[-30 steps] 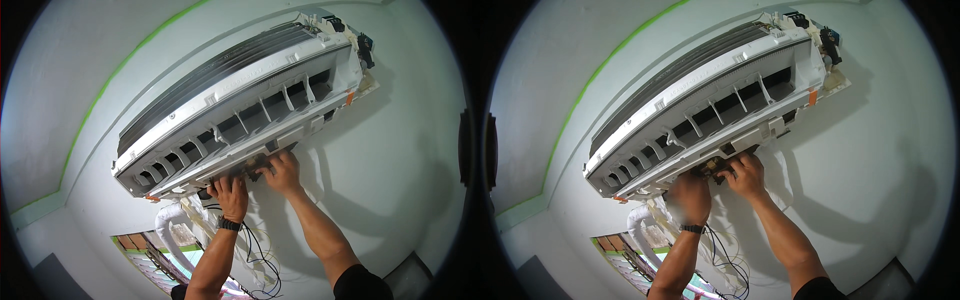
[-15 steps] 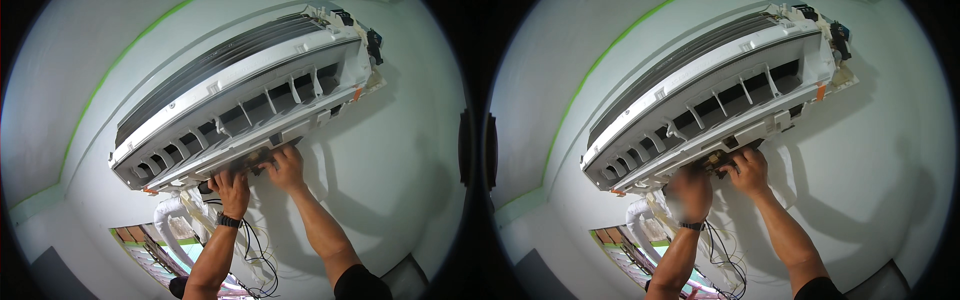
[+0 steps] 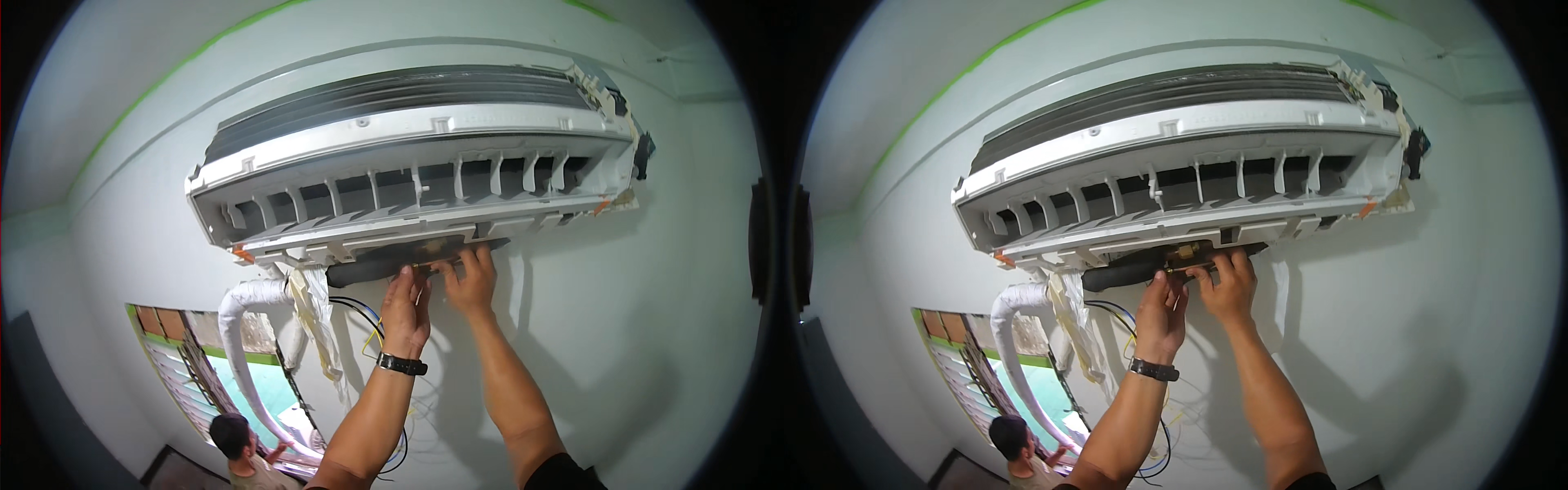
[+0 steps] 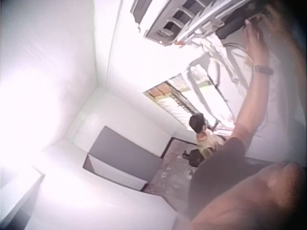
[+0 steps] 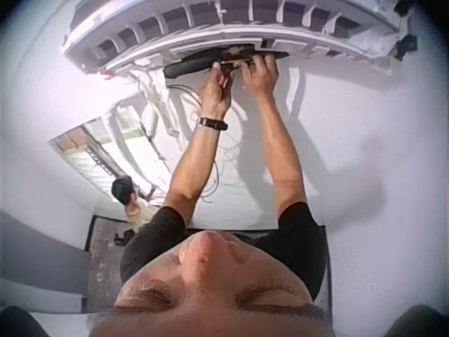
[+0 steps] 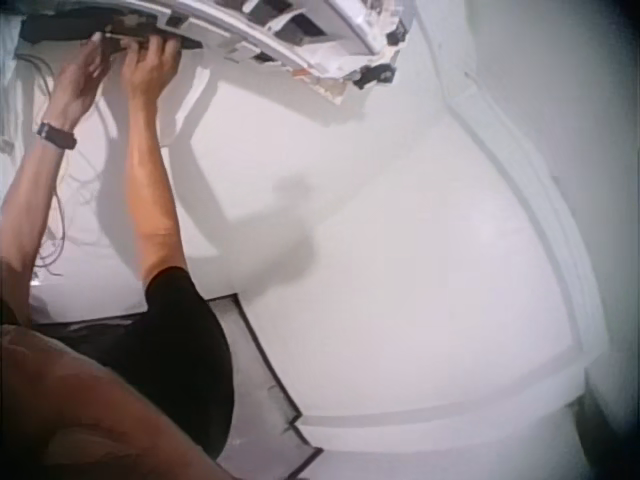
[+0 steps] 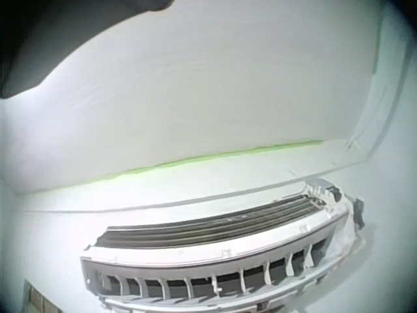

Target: The person uses wrenches to tighten or loosen components on the underside of a wall-mounted air conditioning unit, then manipulates wires and tape by hand.

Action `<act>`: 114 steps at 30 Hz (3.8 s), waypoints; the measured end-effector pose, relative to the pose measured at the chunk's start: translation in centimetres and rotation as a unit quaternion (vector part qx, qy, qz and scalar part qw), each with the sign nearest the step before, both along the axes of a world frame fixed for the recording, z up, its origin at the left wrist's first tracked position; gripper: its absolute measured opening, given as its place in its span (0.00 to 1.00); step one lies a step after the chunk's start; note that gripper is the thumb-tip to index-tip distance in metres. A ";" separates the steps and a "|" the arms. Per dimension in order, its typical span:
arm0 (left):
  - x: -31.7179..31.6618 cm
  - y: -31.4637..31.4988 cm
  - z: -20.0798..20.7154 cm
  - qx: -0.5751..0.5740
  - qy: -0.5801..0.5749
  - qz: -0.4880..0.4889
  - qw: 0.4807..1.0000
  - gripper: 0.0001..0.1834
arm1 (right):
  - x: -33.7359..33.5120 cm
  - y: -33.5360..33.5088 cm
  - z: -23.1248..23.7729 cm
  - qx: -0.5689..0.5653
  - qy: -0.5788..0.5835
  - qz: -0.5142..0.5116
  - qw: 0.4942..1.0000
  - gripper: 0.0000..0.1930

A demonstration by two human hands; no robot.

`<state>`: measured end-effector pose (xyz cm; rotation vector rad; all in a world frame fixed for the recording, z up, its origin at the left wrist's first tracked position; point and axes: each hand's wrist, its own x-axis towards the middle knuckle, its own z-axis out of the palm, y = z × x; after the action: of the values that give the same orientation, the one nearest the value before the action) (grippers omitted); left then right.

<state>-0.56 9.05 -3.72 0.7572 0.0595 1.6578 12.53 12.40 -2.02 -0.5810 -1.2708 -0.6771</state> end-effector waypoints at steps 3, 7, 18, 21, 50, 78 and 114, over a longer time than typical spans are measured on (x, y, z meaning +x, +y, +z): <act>-0.5 1.0 0.2 -0.031 -0.111 -0.065 0.991 0.06 | -0.4 -0.2 0.1 -0.015 -0.003 0.003 1.000 0.18; 1.0 2.7 -0.2 0.007 -0.130 -0.039 0.991 0.05 | -0.5 -0.4 0.3 -0.016 -0.004 -0.010 1.000 0.18; 0.2 2.2 -0.5 0.178 -0.090 -0.040 0.979 0.12 | -0.3 -1.4 0.4 -0.032 -0.021 -0.017 0.999 0.15; 0.0 2.9 -0.9 0.152 -0.064 -0.041 0.985 0.13 | -0.7 -1.5 0.2 -0.035 -0.022 -0.018 0.999 0.15; 1.0 3.5 -1.2 0.136 -0.133 -0.089 0.978 0.14 | -0.9 -2.0 0.0 -0.070 0.009 -0.012 0.997 0.17; -1.3 4.0 -0.2 0.153 -0.037 -0.065 0.985 0.05 | -1.0 -2.4 -0.1 -0.114 0.003 -0.012 0.993 0.14; -5.5 4.0 0.3 0.122 0.093 0.097 0.983 0.08 | -9.0 -4.4 -2.6 -0.037 0.210 0.113 0.970 0.27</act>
<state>-6.07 13.09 -3.45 1.1216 0.0647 1.7940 3.52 8.04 -4.62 -0.5926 -0.9473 -0.2947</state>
